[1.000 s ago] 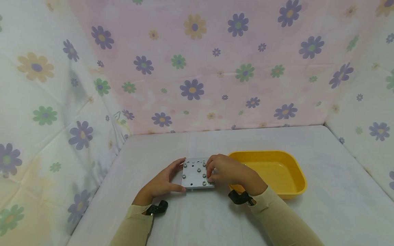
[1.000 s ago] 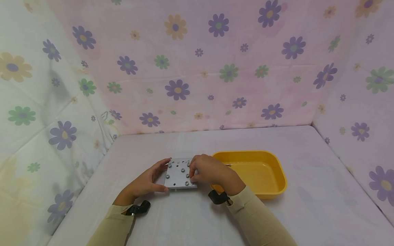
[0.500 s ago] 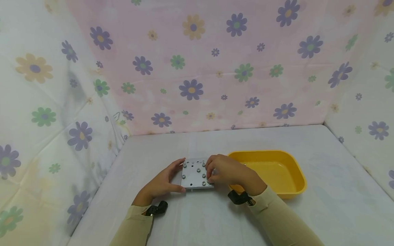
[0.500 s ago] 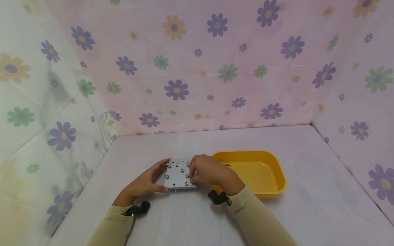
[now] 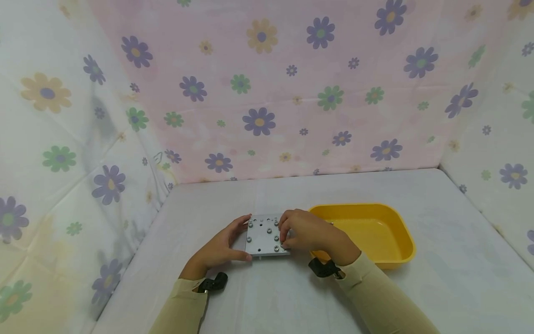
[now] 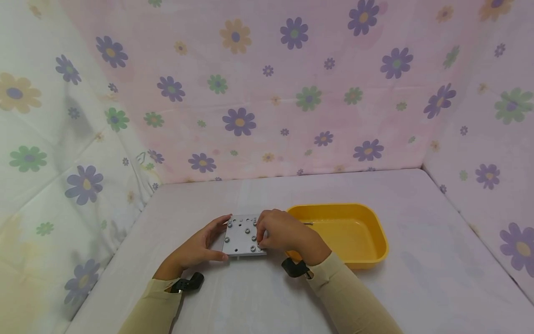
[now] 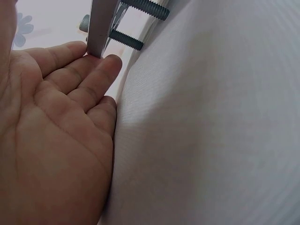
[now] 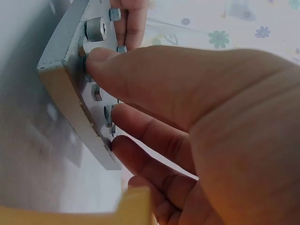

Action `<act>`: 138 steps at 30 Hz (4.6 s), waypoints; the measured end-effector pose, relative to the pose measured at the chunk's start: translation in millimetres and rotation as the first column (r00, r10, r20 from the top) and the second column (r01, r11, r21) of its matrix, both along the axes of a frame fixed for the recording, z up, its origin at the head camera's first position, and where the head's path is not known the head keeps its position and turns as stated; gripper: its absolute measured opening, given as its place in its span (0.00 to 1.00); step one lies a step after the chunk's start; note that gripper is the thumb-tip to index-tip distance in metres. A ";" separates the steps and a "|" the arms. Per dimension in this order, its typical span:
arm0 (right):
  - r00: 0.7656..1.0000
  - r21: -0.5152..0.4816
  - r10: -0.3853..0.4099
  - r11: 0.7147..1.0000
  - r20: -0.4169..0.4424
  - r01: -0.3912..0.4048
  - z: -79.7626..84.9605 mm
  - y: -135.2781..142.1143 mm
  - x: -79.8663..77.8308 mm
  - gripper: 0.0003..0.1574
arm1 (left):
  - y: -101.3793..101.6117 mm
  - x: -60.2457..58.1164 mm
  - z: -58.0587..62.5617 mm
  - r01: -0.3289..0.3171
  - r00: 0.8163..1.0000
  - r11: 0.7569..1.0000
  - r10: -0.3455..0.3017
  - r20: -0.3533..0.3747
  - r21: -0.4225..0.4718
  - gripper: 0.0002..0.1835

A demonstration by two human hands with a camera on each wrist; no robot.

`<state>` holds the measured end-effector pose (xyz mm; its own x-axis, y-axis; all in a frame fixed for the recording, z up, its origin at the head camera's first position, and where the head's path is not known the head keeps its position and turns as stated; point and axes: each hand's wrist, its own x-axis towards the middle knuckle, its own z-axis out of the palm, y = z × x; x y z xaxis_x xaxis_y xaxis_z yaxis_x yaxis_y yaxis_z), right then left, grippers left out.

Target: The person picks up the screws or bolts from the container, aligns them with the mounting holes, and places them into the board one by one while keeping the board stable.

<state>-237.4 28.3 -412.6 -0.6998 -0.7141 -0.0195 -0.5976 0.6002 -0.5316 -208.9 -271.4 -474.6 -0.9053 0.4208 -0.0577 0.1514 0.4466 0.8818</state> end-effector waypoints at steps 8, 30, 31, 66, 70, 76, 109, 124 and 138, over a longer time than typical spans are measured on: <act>0.999 0.059 -0.051 0.997 -0.019 0.052 0.7 -1.7 2.6 0.08 | 2.3 -0.5 1.5 -0.007 1.000 1.000 0.007 -0.001 -0.009 0.63; 0.998 0.077 -0.047 0.996 -0.049 0.050 11.3 2.5 6.8 0.06 | 1.2 0.0 1.8 0.004 1.000 1.000 -0.005 -0.013 -0.005 0.63; 0.998 0.071 -0.044 0.996 -0.051 0.047 12.1 3.5 6.8 0.06 | 1.5 -0.3 1.7 0.004 1.000 1.000 -0.005 -0.014 -0.008 0.63; 0.995 0.009 -0.095 0.995 -0.021 0.095 24.7 24.2 0.4 0.06 | 2.3 -0.8 -0.3 0.003 1.000 1.000 -0.003 -0.012 -0.002 0.64; 0.995 0.010 -0.101 0.995 -0.016 0.101 24.4 26.6 -1.6 0.06 | 2.1 0.3 0.3 -0.003 1.000 1.000 0.003 -0.008 -0.004 0.64; 0.989 0.016 -0.143 0.990 0.036 0.142 25.0 34.4 -4.6 0.06 | 2.3 1.3 1.3 -0.006 1.000 1.000 0.006 -0.009 -0.004 0.63; 0.980 -0.060 -0.181 0.981 0.083 0.186 23.6 62.5 -20.5 0.05 | 1.7 2.3 0.7 -0.015 1.000 1.000 0.015 0.002 0.000 0.63; 0.984 -0.067 -0.140 0.987 0.113 0.148 16.6 76.8 -29.0 0.05 | 3.4 3.4 2.6 -0.035 0.999 0.999 0.035 0.022 -0.008 0.64; 0.974 -0.056 -0.163 0.983 0.155 0.174 7.2 82.9 -34.1 0.08 | 2.6 3.2 0.6 -0.034 0.999 0.999 0.034 0.014 -0.005 0.64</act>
